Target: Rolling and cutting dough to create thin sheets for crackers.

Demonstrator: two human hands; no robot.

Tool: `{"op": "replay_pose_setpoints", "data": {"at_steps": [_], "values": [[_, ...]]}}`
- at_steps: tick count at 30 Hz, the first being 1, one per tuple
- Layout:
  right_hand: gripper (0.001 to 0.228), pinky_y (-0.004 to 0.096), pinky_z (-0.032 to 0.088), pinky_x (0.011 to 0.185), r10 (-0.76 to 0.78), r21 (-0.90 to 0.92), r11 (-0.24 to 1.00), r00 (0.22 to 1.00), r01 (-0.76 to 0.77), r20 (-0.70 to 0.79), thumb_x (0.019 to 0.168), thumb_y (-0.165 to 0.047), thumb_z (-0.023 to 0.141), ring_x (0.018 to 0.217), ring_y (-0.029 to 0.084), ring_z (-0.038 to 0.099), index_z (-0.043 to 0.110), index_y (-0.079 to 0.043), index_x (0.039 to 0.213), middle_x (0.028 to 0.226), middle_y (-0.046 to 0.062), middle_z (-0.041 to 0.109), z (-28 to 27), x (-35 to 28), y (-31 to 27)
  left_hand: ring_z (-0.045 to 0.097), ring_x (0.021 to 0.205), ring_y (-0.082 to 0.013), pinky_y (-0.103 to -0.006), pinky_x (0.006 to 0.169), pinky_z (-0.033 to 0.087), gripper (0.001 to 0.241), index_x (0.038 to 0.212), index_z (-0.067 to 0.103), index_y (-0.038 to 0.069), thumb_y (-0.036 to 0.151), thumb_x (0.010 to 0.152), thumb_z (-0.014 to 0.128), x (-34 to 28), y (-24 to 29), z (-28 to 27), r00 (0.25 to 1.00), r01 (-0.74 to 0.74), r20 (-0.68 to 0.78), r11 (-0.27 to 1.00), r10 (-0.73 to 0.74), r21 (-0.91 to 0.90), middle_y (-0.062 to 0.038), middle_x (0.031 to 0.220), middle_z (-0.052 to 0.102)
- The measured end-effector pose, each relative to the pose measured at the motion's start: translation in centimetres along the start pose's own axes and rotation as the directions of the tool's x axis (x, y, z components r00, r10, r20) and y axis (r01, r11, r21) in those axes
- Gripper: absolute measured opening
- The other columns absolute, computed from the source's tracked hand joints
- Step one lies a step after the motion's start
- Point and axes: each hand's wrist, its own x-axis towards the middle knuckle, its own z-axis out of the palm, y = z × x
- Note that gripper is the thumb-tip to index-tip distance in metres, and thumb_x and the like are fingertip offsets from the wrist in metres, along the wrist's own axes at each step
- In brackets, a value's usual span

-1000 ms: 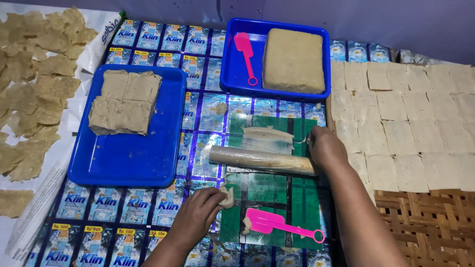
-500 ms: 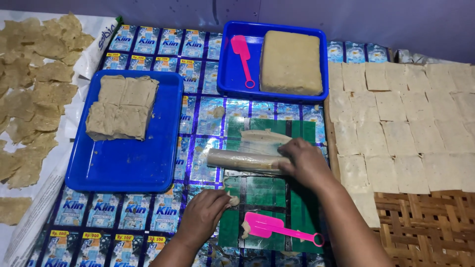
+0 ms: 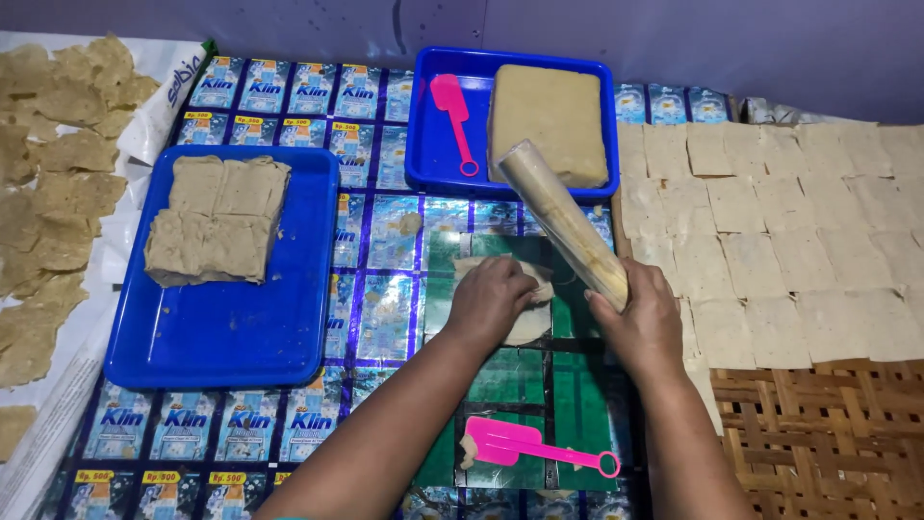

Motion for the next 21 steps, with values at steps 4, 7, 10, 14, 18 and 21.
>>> {"op": "replay_pose_setpoints", "data": {"at_steps": [4,7,10,14,18,21], "values": [[0.062,0.054,0.048,0.096,-0.028,-0.009,1.000,0.999,0.028,-0.030,0.075,-0.035,0.086,0.112,0.038,0.063,0.064,-0.018,0.131,0.116,0.008,0.061,-1.1,-0.5,0.0,0.065,0.093,-0.0371,-0.0471,0.079,0.056,0.013,0.098,0.074,0.013,0.021,0.090,0.069,0.5,-0.8,2.6,1.000,-0.014,-0.020,0.999,0.013,-0.030,-0.011,0.092,0.064],[0.064,0.050,0.048,0.097,-0.115,-0.075,0.991,0.993,0.112,-0.035,0.074,-0.037,0.087,0.113,0.032,0.062,0.063,-0.020,0.131,0.115,0.004,0.058,-1.8,-1.0,-0.1,0.067,0.105,-0.0391,-0.0484,0.088,0.057,0.026,0.121,0.069,0.007,0.013,0.100,0.055,-0.7,0.2,-0.5,0.994,0.081,0.085,0.988,-0.071,-0.128,-0.016,0.104,0.067],[0.068,0.048,0.046,0.098,-0.216,-0.124,0.968,0.976,0.218,0.031,0.070,-0.034,0.087,0.115,0.028,0.061,0.063,-0.026,0.133,0.114,-0.001,0.058,-1.7,-0.9,-0.5,0.059,0.100,-0.0494,-0.0562,0.085,0.051,0.021,0.113,0.059,0.000,0.004,0.099,0.044,-2.5,-0.4,-3.4,0.930,0.313,-0.147,0.935,-0.337,-0.165,-0.022,0.100,0.058],[0.063,0.045,0.045,0.098,-0.401,-0.263,0.865,0.904,0.427,0.147,0.075,-0.038,0.079,0.117,0.021,0.060,0.059,-0.035,0.135,0.114,-0.005,0.059,0.7,0.4,-1.5,0.046,0.135,-0.0373,-0.0539,0.116,0.027,0.038,0.140,0.052,0.009,0.013,0.106,0.036,-2.6,0.7,-7.6,0.852,0.264,-0.469,0.965,-0.232,0.001,-0.015,0.139,0.052],[0.073,0.054,0.034,0.112,-0.368,-0.275,0.847,0.875,0.455,0.315,0.083,-0.048,0.072,0.130,0.027,0.056,0.047,-0.031,0.149,0.128,0.005,0.061,1.8,1.0,-4.5,0.030,0.152,-0.0422,-0.0608,0.123,0.013,0.050,0.152,0.047,0.011,0.035,0.110,0.036,-1.4,-1.0,-7.6,0.983,0.184,-0.036,0.971,-0.181,0.152,-0.024,0.160,0.041],[0.075,0.061,0.027,0.114,-0.409,-0.229,0.856,0.877,0.464,0.251,0.093,-0.049,0.063,0.145,0.034,0.042,0.040,-0.012,0.154,0.152,0.019,0.048,3.2,-1.2,-3.6,0.047,0.143,-0.0356,-0.0550,0.121,0.025,0.046,0.148,0.051,0.014,0.035,0.109,0.039,-3.8,-2.3,-5.4,0.985,0.154,0.032,0.947,-0.170,0.281,-0.018,0.148,0.054]]}}
